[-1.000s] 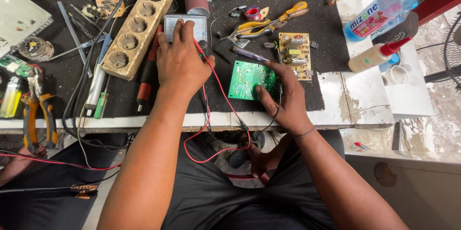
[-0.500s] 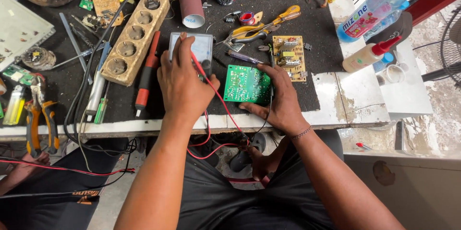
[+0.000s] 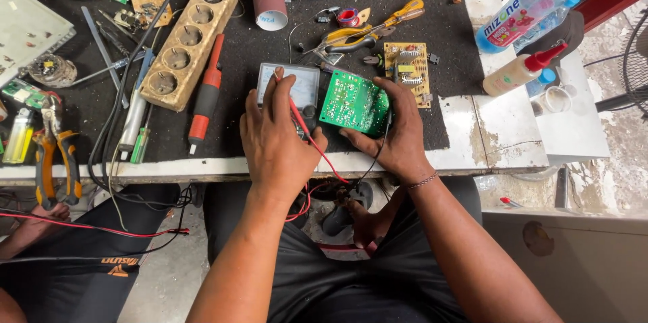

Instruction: The person uses a multimeter to test a green circuit board, touching various points on the board with the probes. They then flip the board over and test the other side, which has larger components attached.

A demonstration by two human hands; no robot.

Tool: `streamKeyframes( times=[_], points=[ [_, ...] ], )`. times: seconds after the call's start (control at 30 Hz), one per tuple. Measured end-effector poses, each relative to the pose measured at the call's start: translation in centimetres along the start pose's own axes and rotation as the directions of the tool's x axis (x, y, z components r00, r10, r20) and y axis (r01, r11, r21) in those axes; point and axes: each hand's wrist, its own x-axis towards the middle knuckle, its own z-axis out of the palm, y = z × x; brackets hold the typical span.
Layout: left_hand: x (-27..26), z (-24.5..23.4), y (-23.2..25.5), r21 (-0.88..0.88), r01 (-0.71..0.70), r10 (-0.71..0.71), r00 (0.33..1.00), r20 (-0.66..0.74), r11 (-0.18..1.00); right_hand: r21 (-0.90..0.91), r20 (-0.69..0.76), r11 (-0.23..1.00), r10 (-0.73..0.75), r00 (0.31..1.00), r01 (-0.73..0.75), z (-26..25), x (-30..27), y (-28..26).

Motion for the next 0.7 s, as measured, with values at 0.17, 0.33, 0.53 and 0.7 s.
streamKeyframes(
  times=[0.17,0.33,0.53,0.7],
  points=[
    [-0.1,0.3,0.4,0.037,-0.009,0.010,1.000,-0.026,0.999,-0.006,-0.012,1.000,0.010,1.000,-0.011,0.2,0.0,0.2],
    [0.6,0.1,0.2,0.025,0.020,-0.022,0.998,0.065,0.999,-0.001,0.025,1.000,0.018,1.000,-0.018,0.3,0.1,0.6],
    [0.9,-2.1,0.1,-0.093,0.061,-0.041,0.977,0.211,0.994,-0.001,0.072,0.999,0.045,0.996,-0.045,0.2,0.0,0.4],
    [0.7,-3.1,0.0,-0.133,0.091,-0.049,0.955,0.292,0.987,0.006,0.099,0.999,0.048,0.994,-0.049,0.0,0.1,0.4]
  ],
)
